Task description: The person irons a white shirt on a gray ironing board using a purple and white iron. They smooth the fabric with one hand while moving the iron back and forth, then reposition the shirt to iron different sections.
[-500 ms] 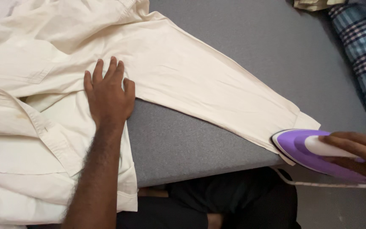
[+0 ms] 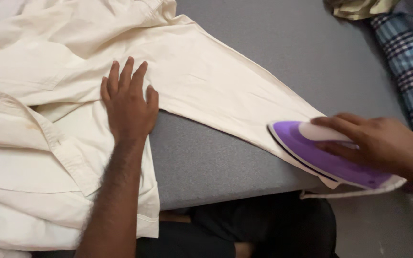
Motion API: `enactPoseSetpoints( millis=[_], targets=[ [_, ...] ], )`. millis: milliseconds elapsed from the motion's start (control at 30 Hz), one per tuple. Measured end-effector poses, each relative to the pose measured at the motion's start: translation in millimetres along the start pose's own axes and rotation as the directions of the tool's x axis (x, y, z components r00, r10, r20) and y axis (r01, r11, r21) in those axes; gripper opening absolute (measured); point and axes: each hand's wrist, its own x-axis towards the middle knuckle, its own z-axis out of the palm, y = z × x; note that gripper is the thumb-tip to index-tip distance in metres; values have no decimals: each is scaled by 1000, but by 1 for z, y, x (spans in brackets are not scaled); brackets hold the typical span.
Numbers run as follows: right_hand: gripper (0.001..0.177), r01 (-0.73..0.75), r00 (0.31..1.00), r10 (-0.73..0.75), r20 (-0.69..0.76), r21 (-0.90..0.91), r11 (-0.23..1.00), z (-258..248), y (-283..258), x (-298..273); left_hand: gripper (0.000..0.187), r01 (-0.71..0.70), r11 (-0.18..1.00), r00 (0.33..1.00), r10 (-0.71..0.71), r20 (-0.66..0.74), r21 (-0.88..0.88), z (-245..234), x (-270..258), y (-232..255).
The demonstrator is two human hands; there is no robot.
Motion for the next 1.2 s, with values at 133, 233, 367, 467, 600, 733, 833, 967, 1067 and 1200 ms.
enactPoseSetpoints(
  millis=[133, 233, 367, 467, 600, 733, 833, 967, 1067, 1200],
  targets=[
    [86, 108, 986, -105, -133, 17, 994, -49, -46, 18, 66, 10, 1000, 999, -9, 47, -25, -4, 3, 2],
    [91, 131, 982, -126, -139, 27, 991, -82, -77, 38, 102, -25, 997, 993, 33, 117, -71, -9, 7, 4],
    [81, 176, 957, -176, -231, -18, 984, -111, -113, 65, 125, -44, 998, 978, 53, 203, -49, -14, 8, 6],
    [70, 240, 919, -228, -322, -4, 971, -125, -135, 84, 125, -40, 998, 976, 48, 212, -41, -13, 9, 5],
    [64, 333, 830, -323, -454, -61, 941, -140, -159, 107, 105, -55, 995, 994, 63, 91, -86, -6, 8, 3],
    [57, 454, 649, -441, -620, -150, 878, -154, -181, 124, 76, 4, 997, 999, 0, 54, -76, -3, 6, 3],
    [60, 472, 678, -447, -584, -120, 873, -163, -190, 125, 77, 14, 998, 999, -12, 37, -55, -6, 5, 6],
    [68, 339, 806, -346, -481, -105, 935, -170, -199, 122, 82, 32, 998, 998, -30, 52, -46, -6, 6, 7],
    [71, 301, 820, -325, -470, -128, 945, -172, -199, 124, 85, -4, 999, 1000, 4, 3, -47, -3, 5, 5],
    [73, 264, 813, -284, -508, -112, 958, -174, -194, 137, 85, 28, 999, 999, -27, 41, -29, -3, 8, 6]
  ],
)
